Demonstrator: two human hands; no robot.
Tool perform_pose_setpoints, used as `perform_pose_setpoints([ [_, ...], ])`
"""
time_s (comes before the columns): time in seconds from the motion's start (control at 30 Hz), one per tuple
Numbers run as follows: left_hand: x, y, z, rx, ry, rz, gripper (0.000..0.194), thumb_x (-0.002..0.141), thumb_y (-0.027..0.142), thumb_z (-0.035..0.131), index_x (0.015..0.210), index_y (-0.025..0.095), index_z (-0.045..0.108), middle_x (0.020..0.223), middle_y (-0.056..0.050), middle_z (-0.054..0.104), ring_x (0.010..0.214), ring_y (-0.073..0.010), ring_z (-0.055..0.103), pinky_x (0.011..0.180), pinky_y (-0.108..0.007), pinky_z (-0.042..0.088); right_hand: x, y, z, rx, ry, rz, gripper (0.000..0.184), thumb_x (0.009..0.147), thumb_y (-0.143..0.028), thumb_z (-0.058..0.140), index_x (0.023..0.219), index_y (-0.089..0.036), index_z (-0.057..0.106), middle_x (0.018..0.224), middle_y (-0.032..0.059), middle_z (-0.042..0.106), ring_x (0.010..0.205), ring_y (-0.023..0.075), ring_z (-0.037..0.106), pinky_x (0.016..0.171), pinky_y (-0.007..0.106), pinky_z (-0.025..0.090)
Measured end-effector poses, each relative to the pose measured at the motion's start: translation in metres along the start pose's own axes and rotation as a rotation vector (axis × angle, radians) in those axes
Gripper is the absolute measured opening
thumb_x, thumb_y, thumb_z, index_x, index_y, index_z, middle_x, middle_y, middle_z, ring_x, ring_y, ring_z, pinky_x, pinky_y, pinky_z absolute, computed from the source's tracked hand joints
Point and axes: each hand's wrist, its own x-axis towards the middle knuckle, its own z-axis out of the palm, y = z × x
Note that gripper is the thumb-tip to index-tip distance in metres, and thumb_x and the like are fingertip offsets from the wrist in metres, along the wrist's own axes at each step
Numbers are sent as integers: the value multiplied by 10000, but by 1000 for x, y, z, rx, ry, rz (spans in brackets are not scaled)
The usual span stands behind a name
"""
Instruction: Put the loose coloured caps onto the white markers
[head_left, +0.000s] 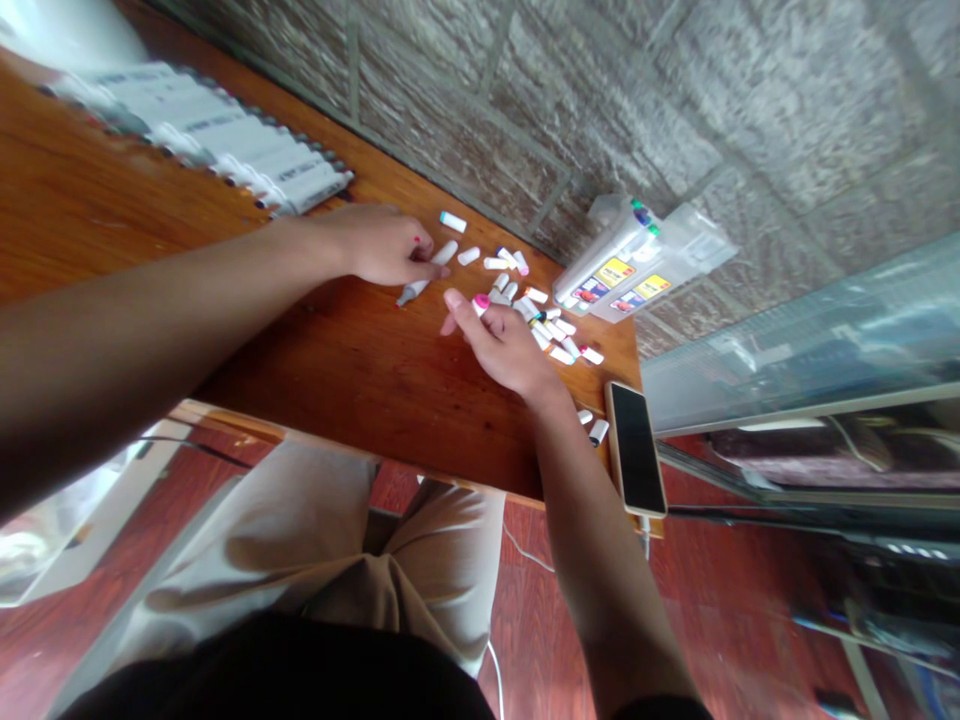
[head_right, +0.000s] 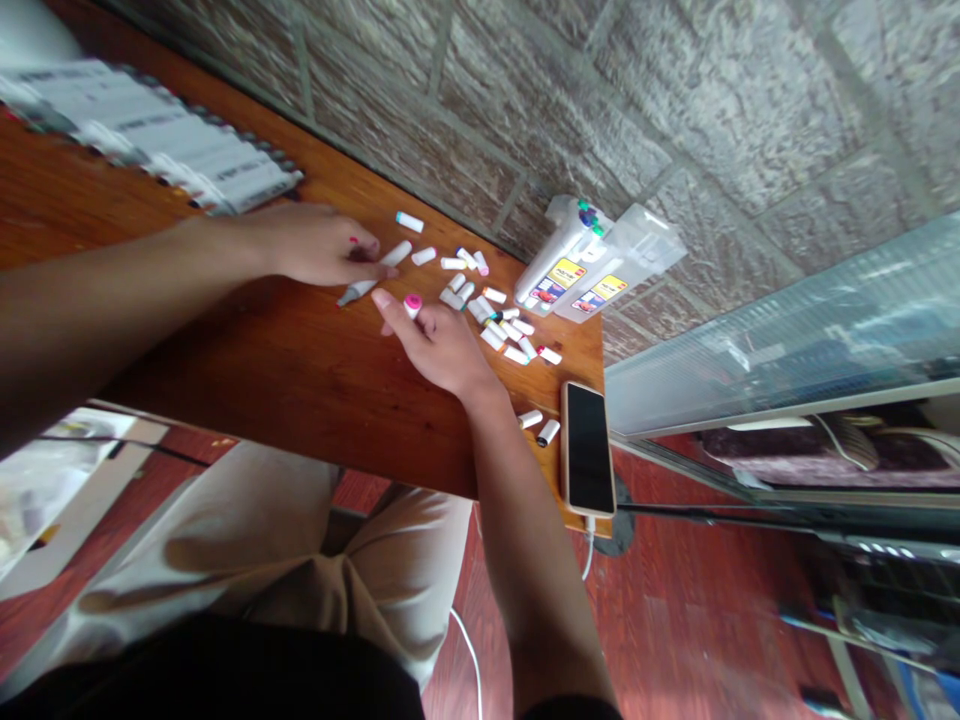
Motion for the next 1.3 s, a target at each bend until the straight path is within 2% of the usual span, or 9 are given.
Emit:
perform_pose_setpoints([
  [0.27,-1,0,1,-42,17,18,610,824,776,390,960,324,776,729,-23,706,1002,-260,658,817,-313,402,0,3,1,-40,-1,-15,673,930,-718,416,785,-144,736,604,-17,510,615,90,456,631,250,343],
  [0.5,-11,8,0,-37,-56,31,618,850,757,398,977,282,772,804,-21,724,1015,-243,614,860,-323,365,0,5,3,-62,-21,-5,594,926,-695,463,803,-169,710,722,14,612,746,130,523,671,254,378],
  [0.6,-12,9,1,-52,-67,68,623,865,752,386,1009,278,763,841,-9,726,1014,-222,596,861,-310,352,1,4,3,-64,-33,-5,588,924,-695,467,797,-166,693,724,18,617,754,136,529,669,257,377],
  [0.73,-9,9,1,-50,-67,60,591,853,748,402,943,290,764,790,-16,714,1005,-226,604,836,-307,352,1,4,3,-42,-29,-41,592,919,-702,467,780,-165,675,712,10,603,738,128,524,659,259,361],
  [0.87,-11,13,-3,-46,-79,63,615,867,743,371,959,279,766,798,-19,713,985,-222,604,836,-310,347,1,6,3,-34,-25,-43,602,913,-713,461,789,-164,676,718,2,597,726,118,508,653,256,351],
  [1.0,-15,15,-6,19,-66,84,601,887,703,357,907,244,744,832,-29,706,830,-196,583,732,-315,324,1,9,3,-25,-22,-30,609,919,-706,462,805,-158,701,702,-1,580,700,112,487,654,254,349],
  [1.1,-15,14,-6,17,-40,134,591,897,705,358,832,226,698,774,-11,671,695,-149,494,658,-299,284,1,8,2,-18,-24,-10,625,921,-705,463,810,-149,725,658,-11,540,653,100,458,645,253,339],
  [1.3,-15,15,-7,-23,-45,115,516,888,665,432,797,208,653,735,4,651,642,-117,427,628,-277,250,0,5,1,-1,-2,2,652,922,-710,455,815,-137,747,615,-24,473,622,87,441,634,251,324],
])
